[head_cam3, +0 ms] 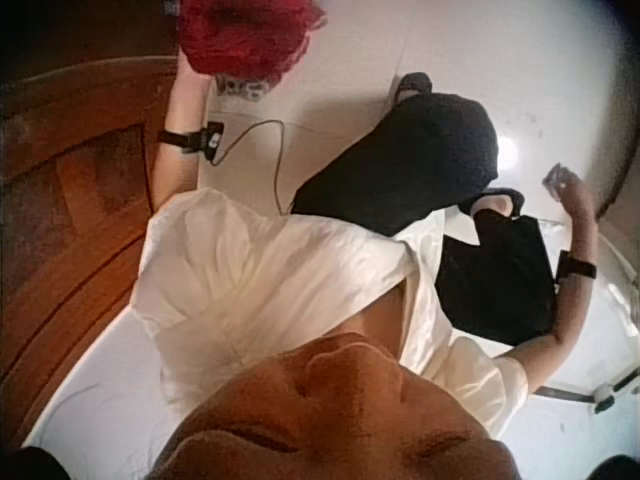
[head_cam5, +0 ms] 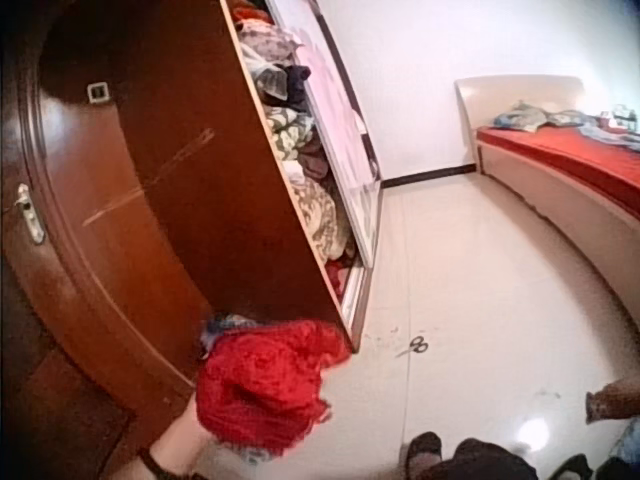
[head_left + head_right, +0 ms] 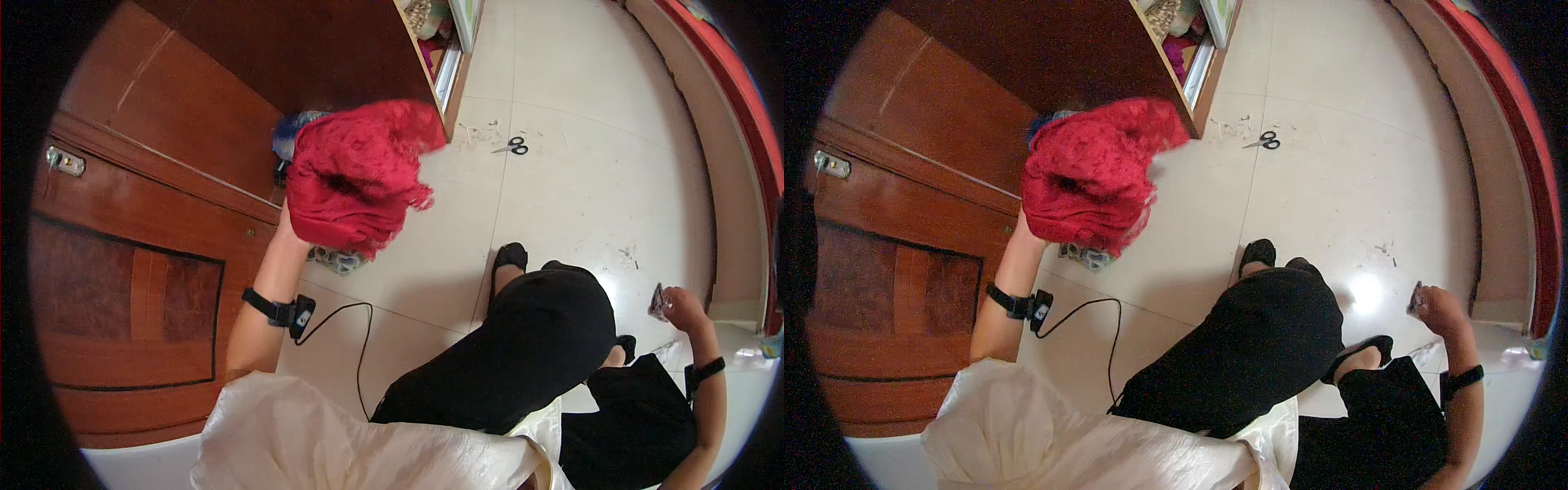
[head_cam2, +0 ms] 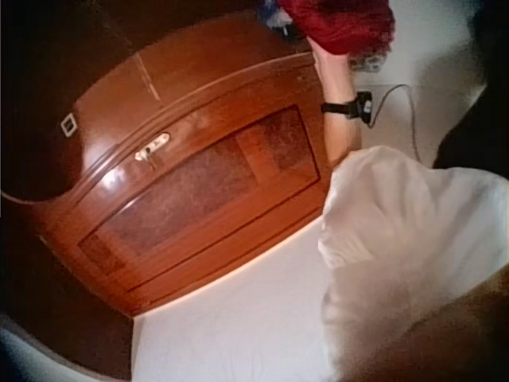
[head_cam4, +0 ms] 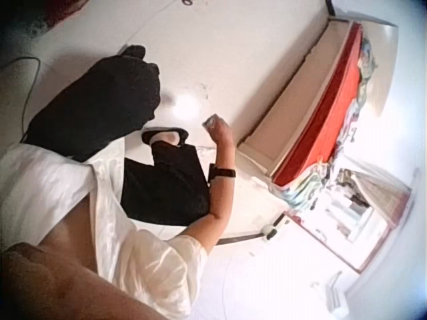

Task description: The person wipes the floor by hand using a cloth, picks up scattered clothes, and continues wiping the tiles around a piece of furniture.

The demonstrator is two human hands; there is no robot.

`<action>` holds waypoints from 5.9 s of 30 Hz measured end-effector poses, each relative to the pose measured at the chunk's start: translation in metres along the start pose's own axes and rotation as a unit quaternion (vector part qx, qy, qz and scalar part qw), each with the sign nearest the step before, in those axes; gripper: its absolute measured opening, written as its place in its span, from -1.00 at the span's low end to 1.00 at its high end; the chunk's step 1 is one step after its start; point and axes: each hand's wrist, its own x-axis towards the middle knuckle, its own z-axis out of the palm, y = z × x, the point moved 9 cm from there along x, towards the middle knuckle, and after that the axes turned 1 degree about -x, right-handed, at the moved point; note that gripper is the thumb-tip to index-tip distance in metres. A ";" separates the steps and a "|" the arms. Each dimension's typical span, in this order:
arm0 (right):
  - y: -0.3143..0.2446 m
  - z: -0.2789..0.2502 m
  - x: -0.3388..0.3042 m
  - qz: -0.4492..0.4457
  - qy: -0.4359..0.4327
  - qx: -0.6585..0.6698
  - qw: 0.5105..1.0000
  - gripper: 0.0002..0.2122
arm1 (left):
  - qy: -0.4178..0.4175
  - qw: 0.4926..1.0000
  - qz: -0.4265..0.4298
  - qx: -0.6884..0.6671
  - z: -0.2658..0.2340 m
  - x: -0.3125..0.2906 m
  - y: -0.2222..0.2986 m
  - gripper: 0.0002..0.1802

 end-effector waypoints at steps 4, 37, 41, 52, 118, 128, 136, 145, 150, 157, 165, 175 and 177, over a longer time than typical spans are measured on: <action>0.001 0.005 0.004 -0.020 0.000 -0.024 1.000 -0.80 | 0.010 1.000 -0.001 -0.023 -0.027 -0.020 -0.010 -0.52; 0.010 0.019 0.032 0.039 -0.109 -0.023 0.993 -0.71 | 0.380 0.791 0.289 0.382 -0.280 -0.003 0.002 -0.67; 0.003 0.019 0.040 0.019 -0.090 0.003 0.996 -0.72 | 0.416 0.822 0.299 0.250 -0.314 -0.012 0.017 -0.68; -0.012 0.023 0.047 -0.058 -0.097 -0.046 0.993 -0.74 | 0.637 0.498 -0.200 0.552 -0.390 -0.047 0.009 -0.56; 0.184 0.033 -0.020 0.233 -0.059 -0.004 0.971 -0.69 | -0.220 0.482 0.203 0.823 0.055 0.137 -0.092 -0.75; 0.248 0.200 0.012 0.426 -0.035 0.331 0.841 -0.58 | -0.414 0.493 0.071 0.761 0.110 0.245 -0.257 -0.71; 0.238 0.203 -0.003 0.505 0.127 0.182 0.834 -0.62 | -0.426 0.497 0.003 0.756 0.071 0.270 -0.293 -0.75; 0.187 0.248 -0.041 0.506 -0.159 0.184 0.827 -0.55 | -0.173 0.555 -0.005 0.813 0.025 0.356 -0.260 -0.85; 0.141 0.224 0.115 0.346 -0.058 0.311 0.883 -0.82 | -0.175 0.587 0.057 0.788 0.031 0.413 -0.264 -0.85; 0.161 0.090 0.328 0.306 0.189 0.463 0.810 -0.78 | -0.189 0.637 0.057 0.745 0.072 0.419 -0.303 -0.84; 0.157 -0.048 0.289 0.145 0.237 0.623 0.732 -0.76 | -0.148 0.586 0.059 0.795 0.056 0.419 -0.260 -0.84; -0.028 0.049 0.235 -0.251 0.082 0.047 0.963 -0.80 | -0.114 0.637 0.065 0.759 0.030 0.416 -0.272 -0.80; -0.055 0.115 0.226 -0.284 -0.031 0.008 0.958 -0.80 | -0.109 0.634 0.065 0.763 0.038 0.414 -0.276 -0.80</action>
